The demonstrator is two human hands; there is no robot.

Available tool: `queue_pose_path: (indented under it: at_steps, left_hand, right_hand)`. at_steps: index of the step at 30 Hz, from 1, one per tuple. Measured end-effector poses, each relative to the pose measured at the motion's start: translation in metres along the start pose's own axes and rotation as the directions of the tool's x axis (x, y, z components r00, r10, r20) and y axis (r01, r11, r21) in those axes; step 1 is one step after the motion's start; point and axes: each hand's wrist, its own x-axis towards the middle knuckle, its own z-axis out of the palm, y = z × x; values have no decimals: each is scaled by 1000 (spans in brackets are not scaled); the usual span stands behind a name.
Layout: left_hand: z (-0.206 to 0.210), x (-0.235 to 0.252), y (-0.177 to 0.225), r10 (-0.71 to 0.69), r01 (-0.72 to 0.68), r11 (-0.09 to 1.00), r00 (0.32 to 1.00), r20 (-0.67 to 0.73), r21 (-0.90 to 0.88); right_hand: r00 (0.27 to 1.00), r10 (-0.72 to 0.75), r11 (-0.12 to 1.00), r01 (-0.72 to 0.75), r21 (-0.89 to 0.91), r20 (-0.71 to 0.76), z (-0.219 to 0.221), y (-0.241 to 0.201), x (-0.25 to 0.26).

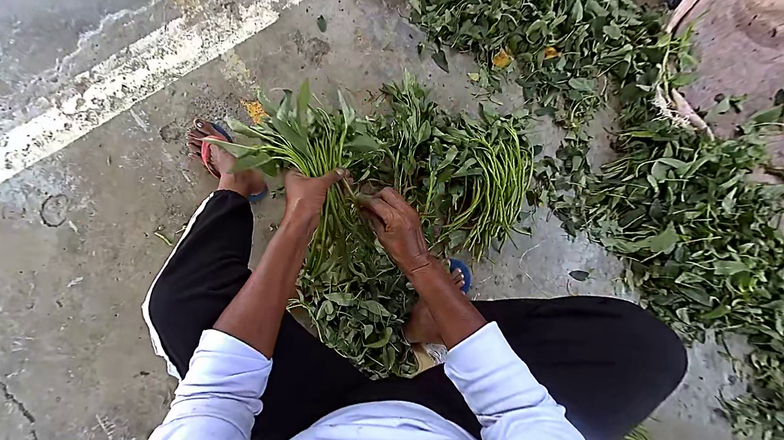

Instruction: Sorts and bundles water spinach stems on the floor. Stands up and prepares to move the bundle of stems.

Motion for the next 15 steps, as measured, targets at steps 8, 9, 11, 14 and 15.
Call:
queue_pose_path:
  at_steps: [8, 9, 11, 14, 15]
  left_hand:
    - [-28, 12, 32, 155, -153, 988, 986, -55, 38]
    - [-27, 11, 31, 162, -160, 985, 986, -38, 56]
    - [-22, 11, 26, 163, -163, 985, 987, 1, 54]
    - [-10, 6, 15, 139, -140, 990, 989, 50, 30]
    - [-6, 3, 13, 129, -131, 991, 990, 60, 23]
  right_hand:
    - [775, 371, 929, -318, -192, 511, -5, 26, -45]
    - [824, 362, 931, -298, -209, 436, -9, 24, -42]
    - [936, 288, 955, -266, -130, 202, -11, 19, -29]
    - [932, 340, 901, -361, 241, 128, -7, -1, 0]
    - [911, 371, 853, -410, 323, 177, -3, -6, 9]
